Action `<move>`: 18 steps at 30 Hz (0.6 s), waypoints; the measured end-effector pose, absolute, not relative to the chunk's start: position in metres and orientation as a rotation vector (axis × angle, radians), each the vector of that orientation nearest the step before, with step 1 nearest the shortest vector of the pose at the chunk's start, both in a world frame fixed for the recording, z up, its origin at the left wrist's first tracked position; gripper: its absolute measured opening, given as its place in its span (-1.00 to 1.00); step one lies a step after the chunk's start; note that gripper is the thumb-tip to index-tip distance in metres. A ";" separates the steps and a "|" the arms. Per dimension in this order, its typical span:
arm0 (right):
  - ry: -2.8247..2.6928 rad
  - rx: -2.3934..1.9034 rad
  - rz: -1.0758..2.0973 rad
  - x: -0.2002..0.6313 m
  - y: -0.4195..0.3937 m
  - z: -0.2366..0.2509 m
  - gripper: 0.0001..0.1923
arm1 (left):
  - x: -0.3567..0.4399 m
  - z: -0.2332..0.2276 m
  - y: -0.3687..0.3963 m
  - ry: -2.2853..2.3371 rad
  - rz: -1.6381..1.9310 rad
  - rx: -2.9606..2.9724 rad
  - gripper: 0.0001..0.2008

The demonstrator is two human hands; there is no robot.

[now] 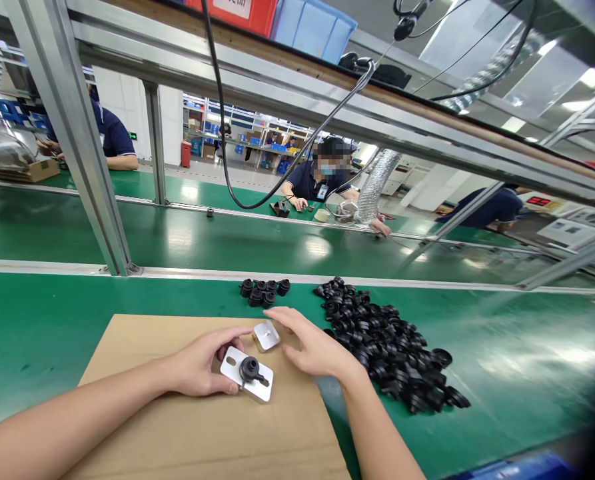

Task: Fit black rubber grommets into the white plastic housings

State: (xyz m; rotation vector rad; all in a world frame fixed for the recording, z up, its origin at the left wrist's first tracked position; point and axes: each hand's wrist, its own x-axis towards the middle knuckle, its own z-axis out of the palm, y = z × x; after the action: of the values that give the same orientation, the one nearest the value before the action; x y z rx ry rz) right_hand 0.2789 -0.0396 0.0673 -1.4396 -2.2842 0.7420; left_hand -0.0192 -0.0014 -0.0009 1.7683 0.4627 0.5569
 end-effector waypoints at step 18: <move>-2.221 -1.618 0.670 0.269 -0.037 0.060 -0.22 | -0.018 0.000 -0.001 0.396 0.543 1.647 -0.12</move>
State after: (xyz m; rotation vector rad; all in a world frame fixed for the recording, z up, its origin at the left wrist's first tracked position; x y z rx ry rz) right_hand 0.2693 -0.0372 0.0605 -1.6178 -2.2211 0.6704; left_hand -0.0184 -0.0005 -0.0002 1.6471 0.3956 0.5432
